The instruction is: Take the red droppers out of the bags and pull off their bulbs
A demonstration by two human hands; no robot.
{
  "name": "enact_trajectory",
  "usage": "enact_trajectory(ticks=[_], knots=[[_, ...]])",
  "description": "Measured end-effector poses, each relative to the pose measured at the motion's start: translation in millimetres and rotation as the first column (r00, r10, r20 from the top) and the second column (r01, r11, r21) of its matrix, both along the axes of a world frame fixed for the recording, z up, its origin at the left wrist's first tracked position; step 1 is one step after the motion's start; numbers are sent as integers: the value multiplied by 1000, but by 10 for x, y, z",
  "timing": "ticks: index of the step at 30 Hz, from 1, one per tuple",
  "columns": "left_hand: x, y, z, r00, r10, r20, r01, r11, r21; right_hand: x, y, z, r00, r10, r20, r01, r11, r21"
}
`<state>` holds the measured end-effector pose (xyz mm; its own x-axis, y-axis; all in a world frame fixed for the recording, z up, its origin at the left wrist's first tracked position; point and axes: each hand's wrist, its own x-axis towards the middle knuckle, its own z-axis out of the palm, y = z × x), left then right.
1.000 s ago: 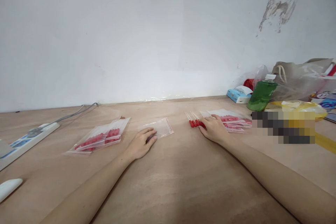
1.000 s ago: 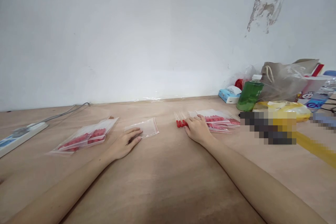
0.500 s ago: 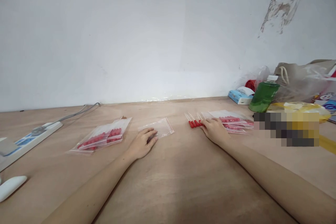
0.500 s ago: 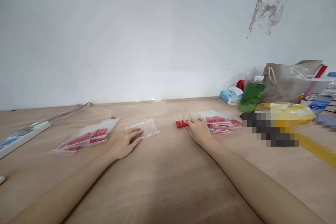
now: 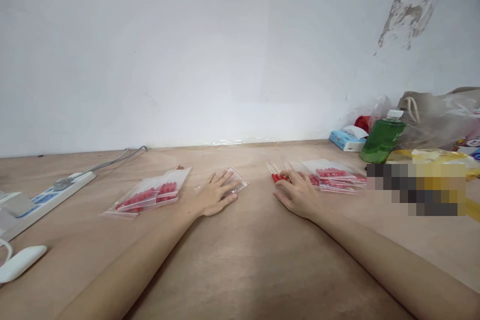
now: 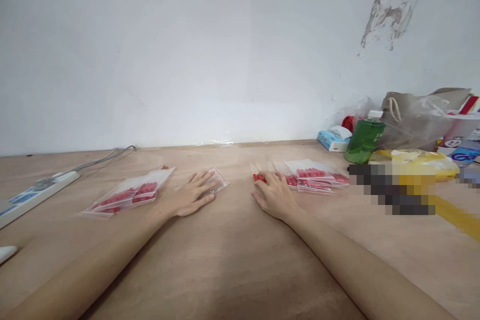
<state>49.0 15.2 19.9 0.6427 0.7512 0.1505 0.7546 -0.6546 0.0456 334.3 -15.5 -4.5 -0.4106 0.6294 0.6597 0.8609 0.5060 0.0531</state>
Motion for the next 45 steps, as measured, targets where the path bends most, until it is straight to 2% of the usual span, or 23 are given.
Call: enact_trajectory(ticks=[2, 3, 6, 8, 11, 13, 16, 18, 21, 24, 26, 29, 31, 33, 35, 37, 39, 40, 42, 43, 45], knots=[[50, 28, -38, 998, 40, -49, -47, 988, -145, 3, 6, -18, 999, 28, -27, -29, 999, -18], [75, 26, -44, 996, 83, -31, -87, 982, -167, 12, 15, -30, 999, 32, -43, -34, 999, -28], [109, -1, 7, 952, 272, 137, -271, 962, -26, 41, 50, -64, 997, 28, -78, -33, 998, -63], [69, 16, 74, 875, 430, 222, -454, 888, 70, 48, 68, -81, 996, 35, -86, -42, 997, -71], [-54, 127, 128, 762, 624, 177, -637, 770, 28, 44, 77, -88, 995, 57, -87, -63, 995, -71], [-120, 219, 112, 731, 671, 127, -672, 739, -40, 40, 76, -87, 994, 62, -90, -68, 995, -71], [-153, 317, 79, 736, 671, 97, -661, 742, -112, 39, 73, -89, 993, 65, -100, -72, 995, -75], [-186, 364, 112, 731, 674, 109, -664, 739, -117, 41, 74, -93, 992, 74, -104, -82, 994, -77], [-372, 465, 274, 668, 726, 167, -729, 682, -49, 46, 78, -93, 990, 92, -106, -100, 992, -74], [-713, 608, 474, 563, 805, 186, -821, 570, 18, 52, 80, -85, 990, 96, -108, -105, 991, -83], [-934, 686, 562, 529, 832, 169, -847, 530, 40, 48, 76, -83, 990, 93, -106, -102, 991, -90], [-1112, 715, 595, 491, 859, 146, -871, 486, 73, 17, 49, -78, 993, 78, -85, -86, 992, -92], [-1089, 653, 562, 495, 852, 171, -867, 473, 154, -6, 25, -46, 998, 32, -54, -36, 996, -80], [-965, 510, 485, 590, 778, 217, -800, 525, 290, 12, 18, 33, 999, -45, -5, 44, 996, -71], [-777, 289, 363, 756, 611, 232, -648, 652, 394, 117, 48, 160, 989, -144, 21, 145, 985, -97], [-576, 23, 211, 895, 384, 227, -443, 824, 353, 333, 114, 308, 968, -253, 8, 249, 950, -189], [-414, -223, 64, 958, 185, 218, -235, 944, 231, 619, 193, 428, 951, -302, 58, 304, 895, -327], [-357, -318, 6, 964, 125, 235, -164, 974, 157, 762, 225, 465, 952, -287, 110, 307, 865, -396], [-296, -429, -68, 952, 86, 292, -107, 993, 58, 988, 263, 490, 943, -284, 174, 333, 797, -505], [-288, -447, -84, 944, 94, 317, -109, 994, 29, 1055, 268, 480, 935, -303, 186, 355, 778, -518], [-299, -436, -88, 933, 119, 339, -126, 992, -2, 1093, 257, 434, 917, -353, 185, 397, 777, -488]])
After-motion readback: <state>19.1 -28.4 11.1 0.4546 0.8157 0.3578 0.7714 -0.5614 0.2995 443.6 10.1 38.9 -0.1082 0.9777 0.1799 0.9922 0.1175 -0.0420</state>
